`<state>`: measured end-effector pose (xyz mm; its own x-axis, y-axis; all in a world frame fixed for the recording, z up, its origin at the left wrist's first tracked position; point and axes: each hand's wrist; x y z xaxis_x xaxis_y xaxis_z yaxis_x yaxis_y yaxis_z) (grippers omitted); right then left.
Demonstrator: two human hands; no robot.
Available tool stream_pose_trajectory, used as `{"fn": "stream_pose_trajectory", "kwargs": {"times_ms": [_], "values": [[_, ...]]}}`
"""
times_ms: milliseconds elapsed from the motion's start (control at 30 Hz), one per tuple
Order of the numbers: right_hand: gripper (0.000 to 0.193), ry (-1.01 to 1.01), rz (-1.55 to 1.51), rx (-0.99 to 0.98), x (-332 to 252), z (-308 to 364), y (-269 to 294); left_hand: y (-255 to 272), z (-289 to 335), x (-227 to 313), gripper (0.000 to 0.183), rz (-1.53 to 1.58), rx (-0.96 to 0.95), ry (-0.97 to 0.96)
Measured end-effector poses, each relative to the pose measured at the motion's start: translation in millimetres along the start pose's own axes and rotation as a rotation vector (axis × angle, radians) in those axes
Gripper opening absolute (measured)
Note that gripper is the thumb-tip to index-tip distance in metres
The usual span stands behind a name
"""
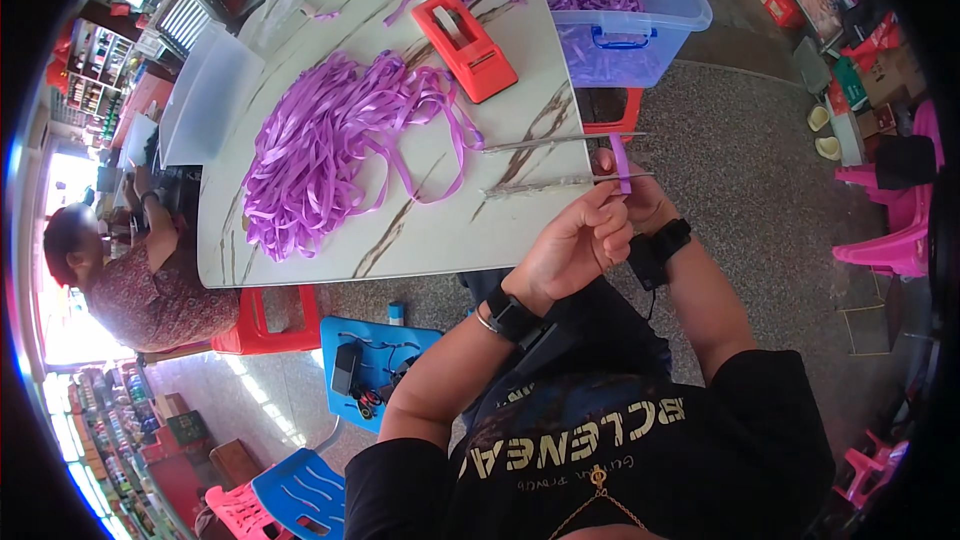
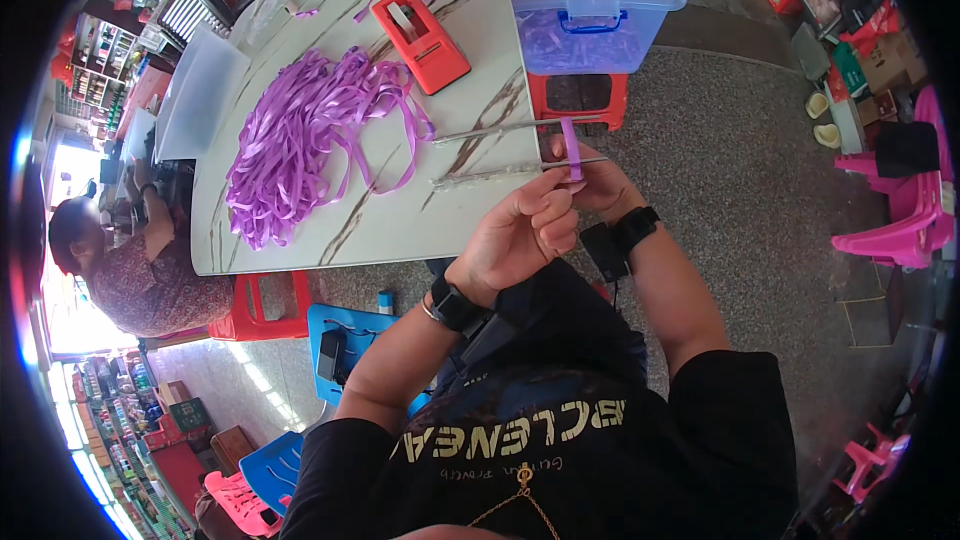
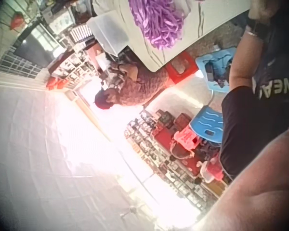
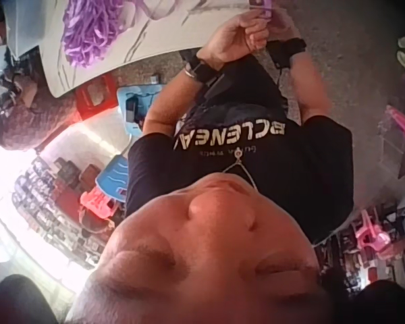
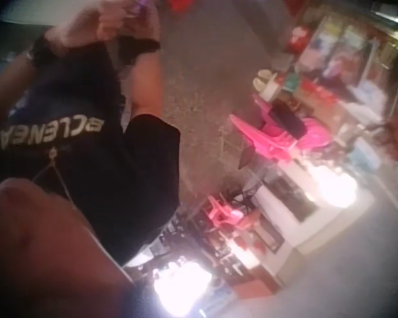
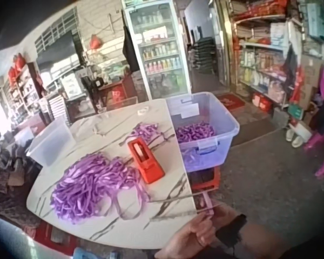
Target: The person is assembling purple lanyards by tying ribbon and using tape.
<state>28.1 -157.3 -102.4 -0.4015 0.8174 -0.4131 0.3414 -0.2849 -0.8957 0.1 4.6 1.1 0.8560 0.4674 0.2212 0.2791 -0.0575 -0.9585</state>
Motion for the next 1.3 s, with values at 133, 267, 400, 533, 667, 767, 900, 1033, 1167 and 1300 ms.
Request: {"fn": "stream_pose_trajectory", "kwargs": {"times_ms": [133, 267, 400, 533, 667, 767, 900, 1033, 1167, 1300], "values": [[0.013, -0.046, 0.131, 0.178, -12.4, 8.3, -2.1, -4.4, -2.3, -0.4, 0.021, -0.003, -0.003, 0.0], [0.01, -0.078, 0.239, 0.2, -27.7, 14.1, -17.3, -6.2, -1.6, 0.1, 0.016, 0.0, 0.024, 0.001], [0.015, -0.161, 0.437, 0.266, -46.7, 16.4, -41.4, -2.3, -0.5, -0.7, 0.041, 0.022, 0.007, -0.008], [0.024, -0.312, 0.631, 0.414, -74.5, 17.7, -68.3, -2.9, -1.8, -1.1, 0.021, 0.01, 0.013, 0.0], [0.026, -0.399, 0.673, 0.393, -86.3, 12.3, -92.6, -2.9, -1.2, -0.4, 0.027, 0.005, 0.023, 0.006], [0.024, -0.451, 1.081, 0.313, -82.3, 9.4, -94.3, -2.4, -0.8, -0.2, 0.027, 0.005, 0.021, 0.001], [0.02, -0.401, 0.905, 0.421, -77.3, 15.4, -76.2, -2.9, -1.3, -0.5, 0.023, -0.003, 0.016, 0.004], [0.016, -0.285, 0.502, 0.368, -61.6, 23.5, -42.7, -2.4, -1.4, -0.7, 0.043, 0.01, 0.018, 0.003], [0.015, -0.172, 0.318, 0.13, -34.2, 15.2, -14.9, -2.1, -0.8, -1.2, 0.039, 0.01, 0.02, -0.006], [0.014, 0.029, 0.177, 0.036, 0.7, 3.8, 4.4, -3.1, -1.8, -1.3, 0.028, -0.003, 0.01, 0.007]]}}
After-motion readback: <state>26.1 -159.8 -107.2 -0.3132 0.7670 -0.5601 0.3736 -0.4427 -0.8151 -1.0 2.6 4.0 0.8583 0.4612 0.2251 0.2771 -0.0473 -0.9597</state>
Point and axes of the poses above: each hand's wrist, its own z-axis away from the middle knuckle, its own y-axis out of the back of the hand, x = y × z, and after that the axes turned 14 degrees about -x, right-handed
